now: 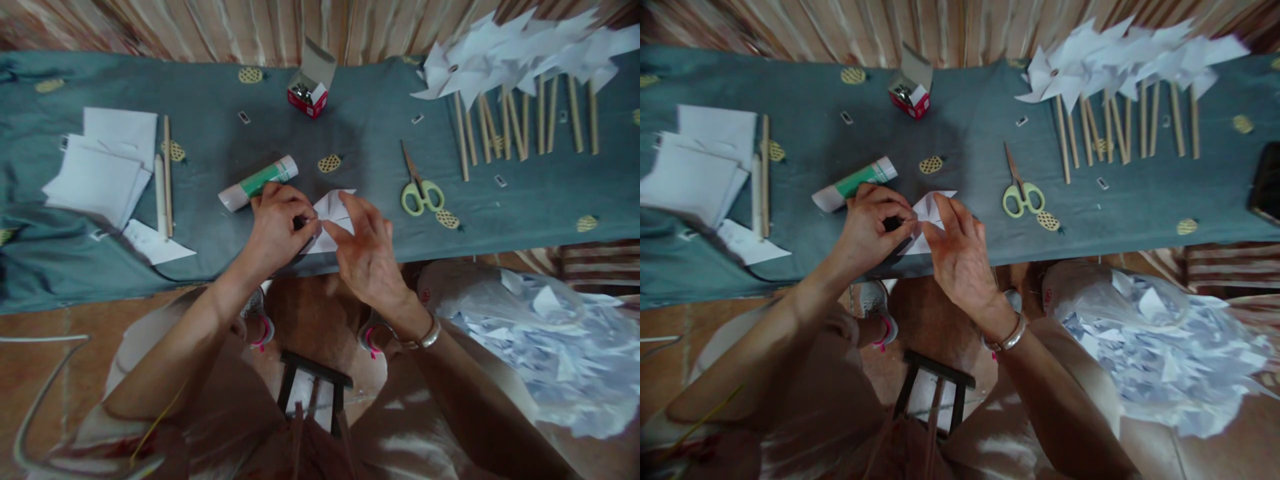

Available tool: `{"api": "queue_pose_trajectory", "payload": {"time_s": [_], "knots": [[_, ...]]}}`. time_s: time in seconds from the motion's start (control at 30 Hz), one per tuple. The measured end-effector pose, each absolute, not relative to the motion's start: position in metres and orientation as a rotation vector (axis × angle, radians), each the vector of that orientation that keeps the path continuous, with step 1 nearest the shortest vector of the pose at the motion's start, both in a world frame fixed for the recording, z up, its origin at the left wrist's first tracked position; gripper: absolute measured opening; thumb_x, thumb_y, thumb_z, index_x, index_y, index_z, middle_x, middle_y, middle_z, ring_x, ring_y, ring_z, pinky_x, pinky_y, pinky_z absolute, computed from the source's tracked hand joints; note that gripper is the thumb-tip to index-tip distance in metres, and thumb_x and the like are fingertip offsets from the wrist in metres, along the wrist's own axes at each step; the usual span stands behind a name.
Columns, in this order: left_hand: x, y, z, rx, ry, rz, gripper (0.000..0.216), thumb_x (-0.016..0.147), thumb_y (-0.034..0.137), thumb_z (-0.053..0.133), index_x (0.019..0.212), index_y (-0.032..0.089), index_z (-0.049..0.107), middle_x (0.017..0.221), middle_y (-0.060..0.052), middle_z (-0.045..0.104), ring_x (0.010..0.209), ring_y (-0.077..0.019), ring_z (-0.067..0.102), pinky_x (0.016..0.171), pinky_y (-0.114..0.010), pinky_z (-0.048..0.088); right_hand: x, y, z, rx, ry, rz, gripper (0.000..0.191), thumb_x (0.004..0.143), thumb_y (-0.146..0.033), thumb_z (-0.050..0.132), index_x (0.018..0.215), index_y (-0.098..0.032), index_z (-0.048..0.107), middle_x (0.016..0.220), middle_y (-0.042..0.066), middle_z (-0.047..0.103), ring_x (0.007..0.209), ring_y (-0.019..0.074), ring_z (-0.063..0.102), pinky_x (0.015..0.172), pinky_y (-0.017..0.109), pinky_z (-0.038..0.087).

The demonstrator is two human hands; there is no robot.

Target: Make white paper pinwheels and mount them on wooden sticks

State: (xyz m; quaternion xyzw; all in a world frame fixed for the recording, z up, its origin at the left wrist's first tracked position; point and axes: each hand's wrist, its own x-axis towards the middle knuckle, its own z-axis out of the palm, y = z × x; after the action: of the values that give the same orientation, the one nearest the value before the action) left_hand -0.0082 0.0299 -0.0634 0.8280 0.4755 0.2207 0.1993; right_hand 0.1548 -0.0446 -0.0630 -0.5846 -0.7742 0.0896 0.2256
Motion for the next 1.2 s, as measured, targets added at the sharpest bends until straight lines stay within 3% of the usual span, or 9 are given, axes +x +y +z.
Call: {"api": "queue_pose_trajectory", "payload": {"time_s": [0.27, 0.57, 0.77, 0.97, 1.2], "knots": [[-0.009, 0.025, -0.064, 2.397, 1.328, 0.689, 0.011, 0.083, 0.033, 0.062, 0.089, 0.026, 0.068, 0.099, -0.002, 0.066, 0.102, -0.0259, 0.052, 0.086, -0.045, 0.039, 0.145, -0.043, -0.064, -1.721, -2.241, 0.172, 0.031, 0.093, -0.014, 0.036, 0.116, -0.016, 0.057, 0.147, 0.012, 0.039, 0.135, 0.0273, 0.032, 0.106, 0.048, 0.036], [-0.012, 0.016, -0.064, 2.610, 1.178, 0.798, 0.016, 0.089, 0.030, 0.054, 0.085, 0.025, 0.068, 0.100, -0.001, 0.066, 0.106, -0.0246, 0.050, 0.087, -0.047, 0.036, 0.144, -0.041, -0.068, -1.657, -2.108, 0.255, 0.035, 0.093, -0.014, 0.033, 0.116, -0.021, 0.059, 0.144, 0.009, 0.043, 0.141, 0.0262, 0.026, 0.108, 0.049, 0.031], [-0.014, 0.013, -0.063, 2.634, 1.161, 0.762, 0.018, 0.091, 0.028, 0.052, 0.082, 0.025, 0.067, 0.102, -0.001, 0.067, 0.109, -0.0249, 0.049, 0.088, -0.048, 0.033, 0.144, -0.039, -0.068, -1.682, -2.093, 0.192, 0.032, 0.093, -0.015, 0.036, 0.105, -0.021, 0.065, 0.143, 0.009, 0.045, 0.143, 0.0277, 0.022, 0.108, 0.051, 0.026], [-0.013, 0.013, -0.064, 2.641, 1.166, 0.760, 0.017, 0.090, 0.029, 0.054, 0.081, 0.026, 0.068, 0.102, 0.000, 0.068, 0.109, -0.0255, 0.050, 0.087, -0.048, 0.032, 0.150, -0.043, -0.064, -1.630, -2.059, 0.300, 0.039, 0.087, -0.011, 0.040, 0.116, -0.023, 0.063, 0.149, 0.007, 0.039, 0.144, 0.0289, 0.019, 0.109, 0.054, 0.026], [-0.014, 0.012, -0.064, 2.643, 1.171, 0.745, 0.014, 0.086, 0.028, 0.057, 0.082, 0.025, 0.070, 0.101, -0.001, 0.068, 0.109, -0.0262, 0.051, 0.089, -0.048, 0.030, 0.170, -0.044, -0.061, -1.606, -1.892, 0.387, 0.045, 0.087, -0.012, 0.037, 0.128, -0.021, 0.055, 0.142, 0.010, 0.047, 0.134, 0.0250, 0.041, 0.109, 0.051, 0.034]]}}
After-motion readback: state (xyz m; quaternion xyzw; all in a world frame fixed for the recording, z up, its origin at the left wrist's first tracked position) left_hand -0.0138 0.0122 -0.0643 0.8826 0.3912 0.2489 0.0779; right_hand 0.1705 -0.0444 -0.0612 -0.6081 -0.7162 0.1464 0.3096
